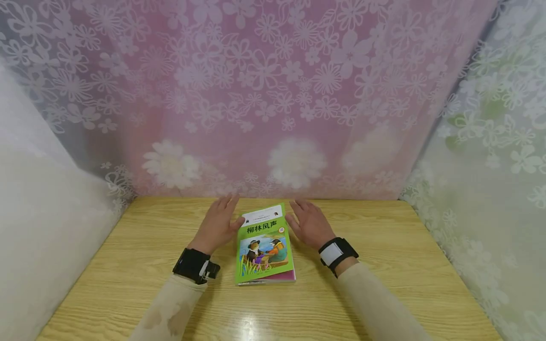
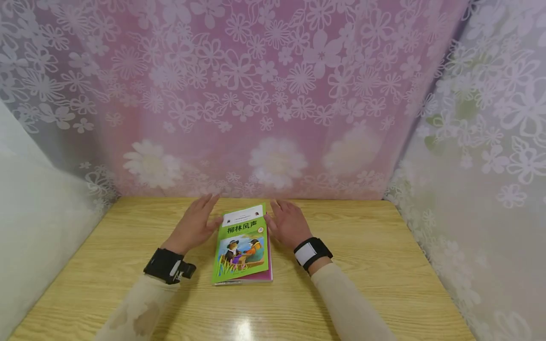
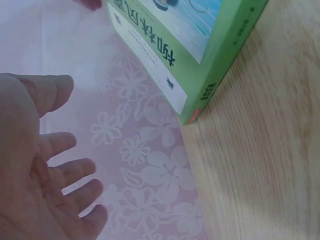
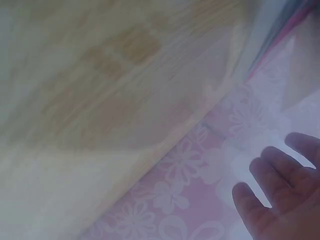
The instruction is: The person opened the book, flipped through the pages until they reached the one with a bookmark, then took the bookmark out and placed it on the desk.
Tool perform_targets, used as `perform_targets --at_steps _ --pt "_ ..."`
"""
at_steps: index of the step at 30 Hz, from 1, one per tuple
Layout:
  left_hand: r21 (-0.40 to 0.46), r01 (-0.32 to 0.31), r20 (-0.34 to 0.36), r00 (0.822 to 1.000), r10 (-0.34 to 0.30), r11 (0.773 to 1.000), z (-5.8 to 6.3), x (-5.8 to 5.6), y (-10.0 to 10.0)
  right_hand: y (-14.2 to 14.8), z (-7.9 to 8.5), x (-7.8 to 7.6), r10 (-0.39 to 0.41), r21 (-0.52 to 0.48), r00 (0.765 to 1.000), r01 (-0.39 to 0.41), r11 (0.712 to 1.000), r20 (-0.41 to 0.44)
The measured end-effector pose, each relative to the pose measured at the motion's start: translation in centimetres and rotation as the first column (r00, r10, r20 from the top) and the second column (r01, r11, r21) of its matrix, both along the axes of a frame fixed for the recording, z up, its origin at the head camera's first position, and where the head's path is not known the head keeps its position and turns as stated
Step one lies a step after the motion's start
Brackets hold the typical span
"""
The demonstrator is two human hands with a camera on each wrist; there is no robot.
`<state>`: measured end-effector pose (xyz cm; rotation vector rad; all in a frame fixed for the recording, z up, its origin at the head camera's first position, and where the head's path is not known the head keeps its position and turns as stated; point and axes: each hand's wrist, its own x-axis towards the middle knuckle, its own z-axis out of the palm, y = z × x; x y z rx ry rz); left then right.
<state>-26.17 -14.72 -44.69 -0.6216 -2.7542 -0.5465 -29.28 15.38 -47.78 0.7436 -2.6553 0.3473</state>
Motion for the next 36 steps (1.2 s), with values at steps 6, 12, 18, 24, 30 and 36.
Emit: perform_targets --at_steps 6,12,18,24,30,36 --pt "0.073 0.001 0.094 0.996 -0.008 0.997 -0.4 1.8 0.4 -0.2 0.6 2.0 -0.018 -0.165 0.994 0.036 0.986 0.109" --pt "0.302 -0.001 0.305 0.947 -0.096 0.953 0.1 4.8 0.8 -1.0 0.8 4.2 0.027 -0.351 0.96 0.076 0.933 0.279" --pt "0.425 0.083 0.326 0.915 -0.238 0.901 1.7 6.3 1.3 -1.7 1.0 5.5 0.112 -0.501 0.944 0.061 0.863 0.309" --pt "0.439 0.135 0.362 0.878 -0.312 0.888 2.0 6.7 2.9 -2.7 1.3 6.6 0.209 -0.571 0.914 0.03 0.82 0.347" --pt "0.45 0.143 0.53 0.752 -0.393 0.881 0.7 6.8 4.5 -4.4 1.1 7.6 0.274 -0.575 0.908 -0.045 0.817 0.318" --pt "0.379 0.038 0.603 0.748 -0.278 0.925 0.3 6.6 5.1 -5.7 0.3 8.2 0.275 -0.478 0.937 -0.143 0.866 0.217"
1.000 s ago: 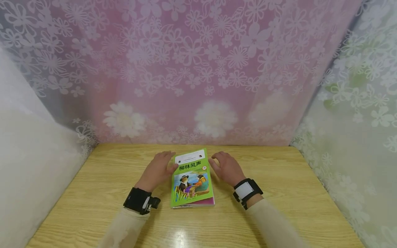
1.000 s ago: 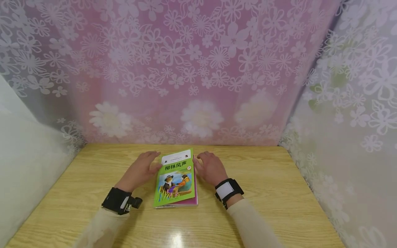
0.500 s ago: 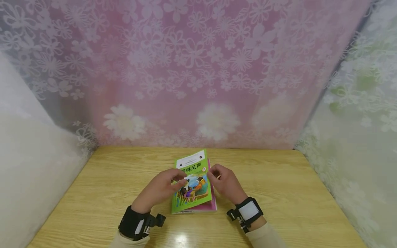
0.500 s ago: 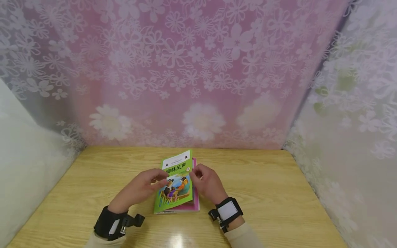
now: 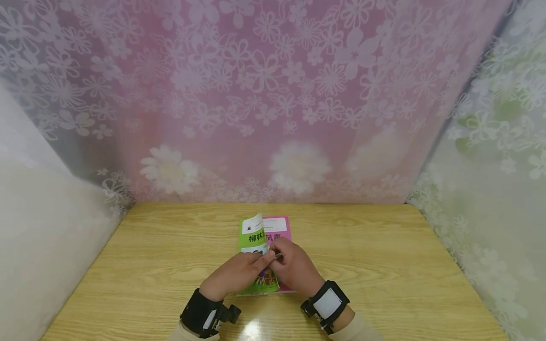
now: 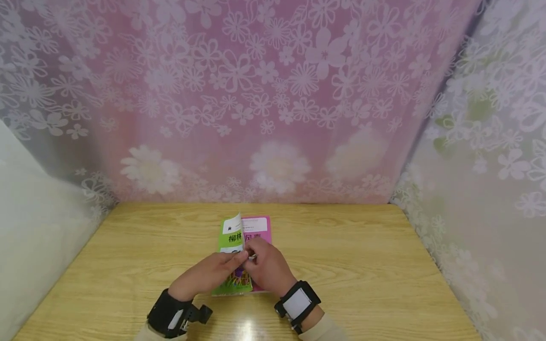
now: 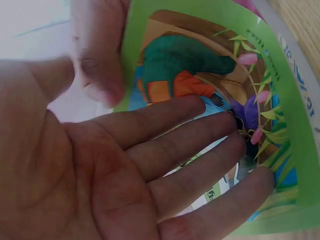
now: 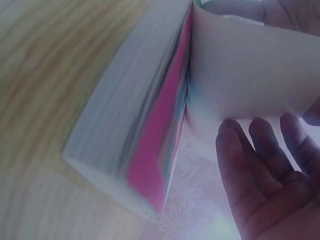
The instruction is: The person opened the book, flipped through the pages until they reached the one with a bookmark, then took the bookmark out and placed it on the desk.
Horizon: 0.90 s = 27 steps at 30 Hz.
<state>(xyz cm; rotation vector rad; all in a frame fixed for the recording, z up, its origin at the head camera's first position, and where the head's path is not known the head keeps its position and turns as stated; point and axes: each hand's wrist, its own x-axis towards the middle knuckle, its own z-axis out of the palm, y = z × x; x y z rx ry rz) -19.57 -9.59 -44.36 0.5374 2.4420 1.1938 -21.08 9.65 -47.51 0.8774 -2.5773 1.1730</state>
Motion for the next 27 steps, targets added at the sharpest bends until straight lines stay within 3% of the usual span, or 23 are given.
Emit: perform_targets --at_steps 5,9,12,15,19,23,27 --pt "-0.017 -0.09 0.018 0.996 0.09 0.996 0.0 -0.2 0.1 -0.3 -0.2 0.1 0.032 0.022 0.996 -0.031 0.999 -0.081" --pt "-0.018 -0.097 -0.028 0.995 0.097 0.995 -0.1 -0.1 0.0 -0.1 -0.2 0.0 0.086 0.038 0.991 -0.082 0.996 -0.104" --pt "0.001 -0.097 -0.052 0.994 0.097 0.995 -0.4 -0.2 -0.2 0.3 -0.1 -0.1 0.052 0.116 0.994 -0.041 0.992 -0.098" --pt "0.022 -0.093 -0.053 0.994 0.094 0.995 -0.8 -0.4 -0.4 0.6 -0.3 -0.3 -0.002 0.26 0.994 0.032 0.965 -0.112" --pt "0.05 -0.068 -0.034 0.997 0.07 0.996 -0.9 -0.5 -0.6 0.7 -1.1 -0.4 0.014 0.41 0.982 0.066 0.91 -0.188" --pt "0.035 -0.046 -0.077 0.996 0.048 0.998 -1.0 -0.5 -0.9 0.6 -1.4 -0.3 0.017 0.447 0.978 0.08 0.891 -0.209" --pt "0.023 -0.11 -0.149 0.983 0.112 0.994 -0.8 -0.3 -1.7 0.7 -1.4 -0.3 0.009 0.444 0.977 0.089 0.891 -0.214"
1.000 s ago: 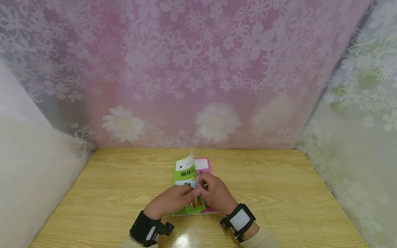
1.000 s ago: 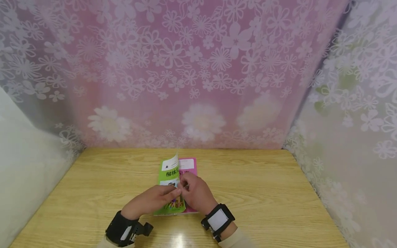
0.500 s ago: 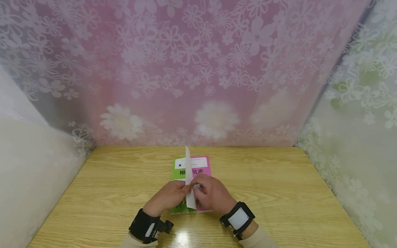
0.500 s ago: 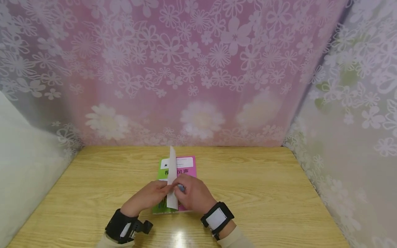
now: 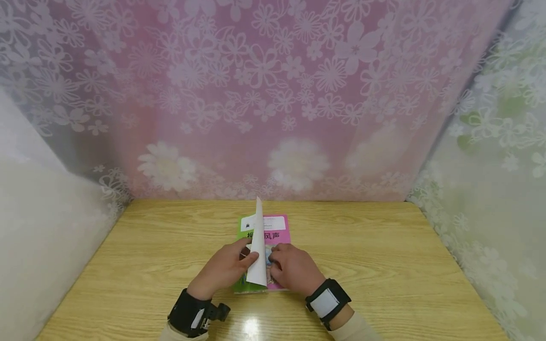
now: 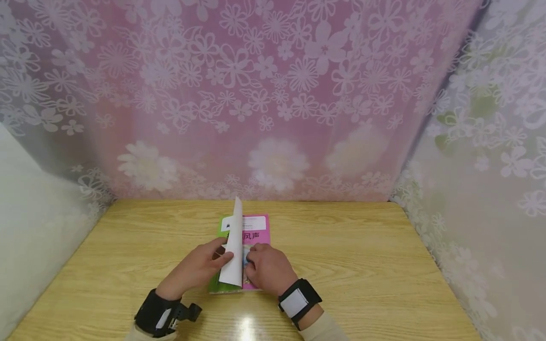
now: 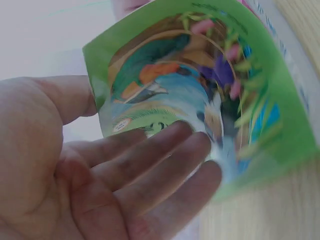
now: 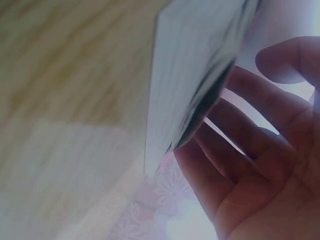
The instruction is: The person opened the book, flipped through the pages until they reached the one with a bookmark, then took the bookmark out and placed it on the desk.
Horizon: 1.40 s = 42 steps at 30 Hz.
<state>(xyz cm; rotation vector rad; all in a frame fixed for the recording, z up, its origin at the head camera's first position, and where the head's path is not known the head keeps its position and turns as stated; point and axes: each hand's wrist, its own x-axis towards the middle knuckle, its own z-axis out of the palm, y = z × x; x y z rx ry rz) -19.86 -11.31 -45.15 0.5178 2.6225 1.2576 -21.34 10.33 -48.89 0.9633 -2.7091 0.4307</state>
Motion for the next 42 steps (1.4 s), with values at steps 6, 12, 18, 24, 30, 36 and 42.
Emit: perform_targets --at_steps 6,12,18,24,30,36,42 --pt "0.028 -0.163 -0.08 0.983 0.165 0.986 1.2 0.7 -2.6 -0.1 0.0 0.0 0.016 -0.015 1.0 -0.016 1.0 -0.013" --pt "-0.04 -0.264 -0.158 0.954 0.255 0.964 1.7 1.6 -6.1 0.0 0.2 0.1 0.022 -0.041 1.0 -0.022 0.999 0.005" --pt "-0.185 -0.354 -0.304 0.908 0.29 0.917 1.1 2.4 -9.0 0.0 0.2 0.1 0.024 -0.054 1.0 -0.024 0.998 0.002" --pt "-0.28 -0.37 -0.315 0.907 0.279 0.886 -0.2 2.9 -10.6 -0.1 0.0 0.0 0.016 -0.05 1.0 -0.015 0.999 0.015" --pt "-0.284 -0.304 -0.239 0.941 0.24 0.909 -2.0 2.8 -11.3 -0.1 0.1 0.0 0.025 -0.063 1.0 -0.024 0.998 0.006" --pt "-0.453 -0.304 -0.289 0.939 0.185 0.838 -3.6 2.1 -9.6 -0.2 0.3 0.1 0.013 -0.055 1.0 -0.012 0.998 0.018" --pt "-0.387 -0.265 -0.591 0.807 -0.017 0.883 -3.3 1.6 -4.8 -0.2 0.3 0.2 0.008 -0.057 1.0 -0.006 0.998 0.029"
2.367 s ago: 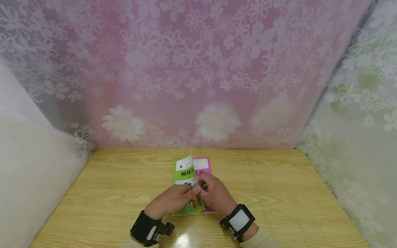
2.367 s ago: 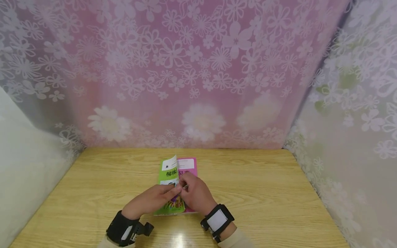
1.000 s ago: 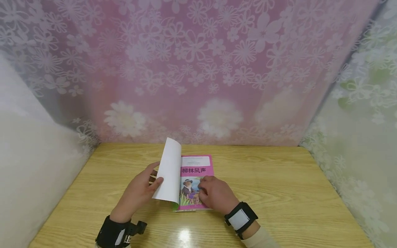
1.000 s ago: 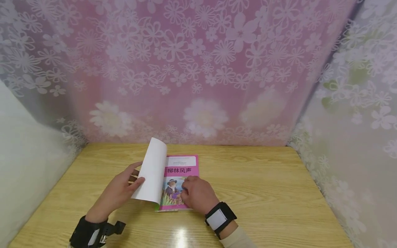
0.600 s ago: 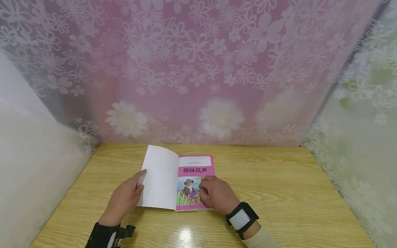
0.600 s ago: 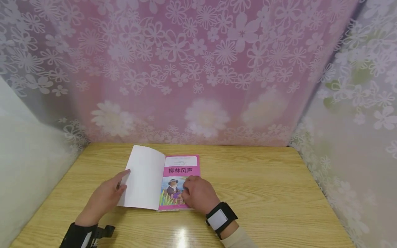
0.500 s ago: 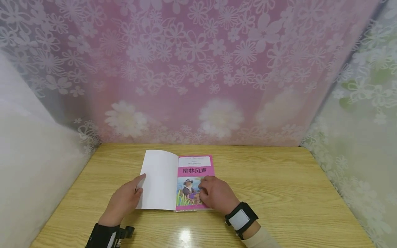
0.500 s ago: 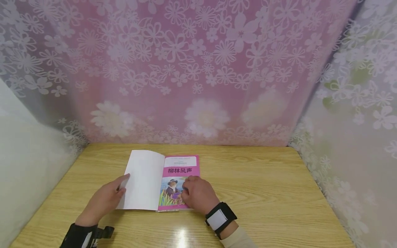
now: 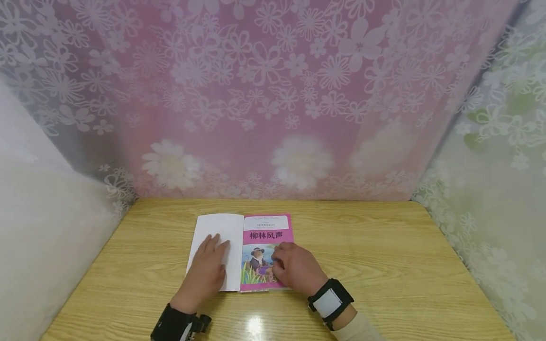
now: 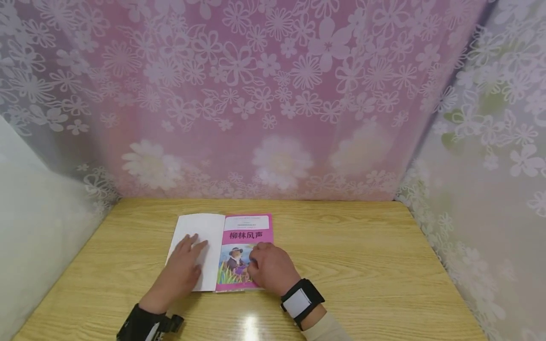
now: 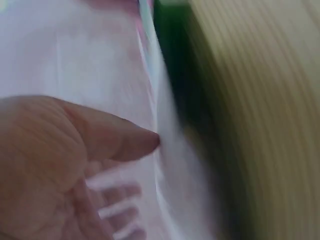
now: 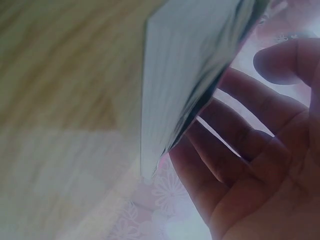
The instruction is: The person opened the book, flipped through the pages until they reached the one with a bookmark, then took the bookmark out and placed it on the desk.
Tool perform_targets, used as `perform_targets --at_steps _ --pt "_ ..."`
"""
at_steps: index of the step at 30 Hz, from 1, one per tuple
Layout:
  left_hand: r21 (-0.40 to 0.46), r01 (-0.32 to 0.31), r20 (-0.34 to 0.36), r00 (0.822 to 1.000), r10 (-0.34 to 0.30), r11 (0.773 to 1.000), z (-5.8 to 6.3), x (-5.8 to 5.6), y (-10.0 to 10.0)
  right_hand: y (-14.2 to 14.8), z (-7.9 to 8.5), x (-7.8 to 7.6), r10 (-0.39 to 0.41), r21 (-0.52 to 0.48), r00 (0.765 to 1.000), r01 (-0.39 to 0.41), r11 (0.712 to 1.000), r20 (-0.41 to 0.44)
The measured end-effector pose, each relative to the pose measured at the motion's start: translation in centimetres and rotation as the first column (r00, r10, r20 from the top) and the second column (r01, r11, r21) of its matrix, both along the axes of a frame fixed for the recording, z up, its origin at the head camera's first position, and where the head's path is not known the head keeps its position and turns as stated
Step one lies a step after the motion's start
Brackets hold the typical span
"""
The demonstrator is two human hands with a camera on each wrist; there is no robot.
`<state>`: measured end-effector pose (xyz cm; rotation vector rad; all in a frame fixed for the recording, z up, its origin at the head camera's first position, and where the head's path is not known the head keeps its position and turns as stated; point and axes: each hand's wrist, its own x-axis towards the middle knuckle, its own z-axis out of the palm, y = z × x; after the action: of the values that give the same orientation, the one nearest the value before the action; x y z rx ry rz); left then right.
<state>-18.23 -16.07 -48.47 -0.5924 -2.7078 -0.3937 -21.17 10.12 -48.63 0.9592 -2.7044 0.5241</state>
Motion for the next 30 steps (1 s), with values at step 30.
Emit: perform_targets --at_steps 30 --pt "-0.047 -0.116 0.114 0.986 0.121 0.992 -1.2 0.1 11.3 -0.7 -0.2 -0.5 -0.089 -0.051 0.991 0.085 0.995 -0.101"
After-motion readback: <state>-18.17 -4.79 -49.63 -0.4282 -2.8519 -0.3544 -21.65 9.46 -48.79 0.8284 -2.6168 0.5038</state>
